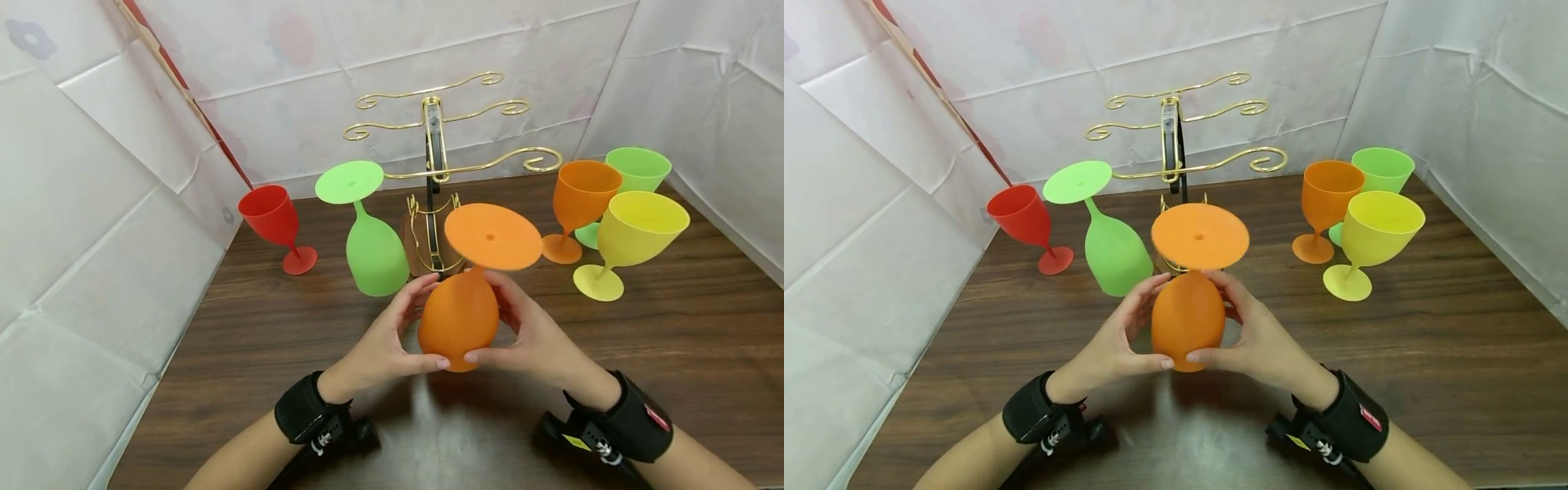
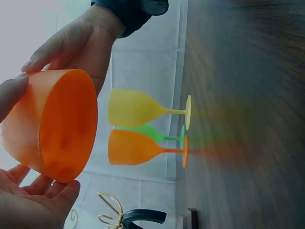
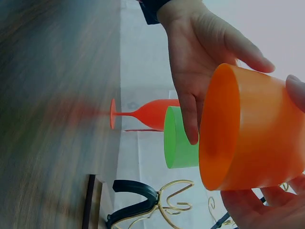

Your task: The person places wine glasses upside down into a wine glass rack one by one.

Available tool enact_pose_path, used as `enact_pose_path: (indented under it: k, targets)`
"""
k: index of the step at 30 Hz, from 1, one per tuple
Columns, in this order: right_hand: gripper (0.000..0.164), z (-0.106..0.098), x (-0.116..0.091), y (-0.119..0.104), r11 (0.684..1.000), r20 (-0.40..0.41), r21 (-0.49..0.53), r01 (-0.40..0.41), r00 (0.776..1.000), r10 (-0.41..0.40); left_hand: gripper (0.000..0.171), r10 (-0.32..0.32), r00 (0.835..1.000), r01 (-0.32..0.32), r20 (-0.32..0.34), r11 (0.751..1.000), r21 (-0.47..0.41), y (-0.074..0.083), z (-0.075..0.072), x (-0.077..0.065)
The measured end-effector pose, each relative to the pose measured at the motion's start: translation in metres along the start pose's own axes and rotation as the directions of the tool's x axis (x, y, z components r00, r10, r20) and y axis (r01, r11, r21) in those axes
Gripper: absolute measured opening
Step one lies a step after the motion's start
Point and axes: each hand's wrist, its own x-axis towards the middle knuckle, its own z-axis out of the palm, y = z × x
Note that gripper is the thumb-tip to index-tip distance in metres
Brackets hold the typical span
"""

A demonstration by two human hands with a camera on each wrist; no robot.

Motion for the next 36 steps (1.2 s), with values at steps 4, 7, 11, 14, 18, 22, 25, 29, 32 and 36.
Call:
enact_pose_path:
  k: [4, 7, 11, 14, 18, 22, 25, 29, 32, 36]
  targets:
    - [0.088, 0.003, 0.001, -0.002, 0.998, 0.008, -0.055, 0.032, 0.999, -0.032, 0.085, 0.023, 1.0, -0.023, -0.003, 0.999, 0.025, -0.001, 0.0, 0.001]
    - [0.088, 0.004, 0.002, -0.002, 0.996, 0.015, -0.075, 0.038, 0.999, -0.037, 0.085, 0.051, 0.999, -0.051, -0.005, 0.997, 0.051, -0.001, 0.0, 0.002]
    - [0.087, 0.003, 0.005, 0.0, 0.992, 0.044, -0.109, 0.069, 0.997, -0.064, 0.088, 0.08, 0.997, -0.08, 0.006, 0.991, 0.108, -0.004, -0.001, 0.003]
    - [0.09, 0.002, 0.005, 0.004, 0.99, 0.074, -0.1, 0.1, 0.993, -0.093, 0.088, 0.083, 0.997, -0.083, 0.006, 0.986, 0.141, -0.007, -0.003, 0.0]
    - [0.093, 0.0, 0.003, 0.009, 0.993, 0.087, -0.045, 0.112, 0.99, -0.108, 0.085, 0.003, 0.999, 0.002, -0.036, 0.988, 0.154, -0.009, -0.012, -0.012]
    - [0.09, -0.004, 0.001, 0.012, 0.995, 0.079, -0.029, 0.092, 0.993, -0.089, 0.082, -0.085, 0.99, 0.105, -0.113, 0.978, 0.18, -0.007, -0.033, -0.03]
    - [0.088, -0.007, -0.001, 0.014, 0.996, 0.059, -0.046, 0.08, 0.995, -0.078, 0.08, -0.089, 0.982, 0.124, -0.169, 0.97, 0.208, -0.005, -0.05, -0.044]
    - [0.085, -0.011, -0.004, 0.019, 0.996, 0.04, -0.064, 0.067, 0.997, -0.064, 0.078, -0.067, 0.969, 0.126, -0.236, 0.962, 0.244, -0.005, -0.068, -0.062]
    - [0.084, -0.013, -0.005, 0.023, 0.996, 0.039, -0.067, 0.057, 0.998, -0.054, 0.079, -0.066, 0.958, 0.143, -0.28, 0.954, 0.265, -0.007, -0.077, -0.071]
    - [0.083, -0.013, -0.007, 0.025, 0.997, 0.034, -0.062, 0.045, 0.998, -0.043, 0.079, -0.073, 0.941, 0.176, -0.33, 0.94, 0.293, -0.009, -0.088, -0.079]
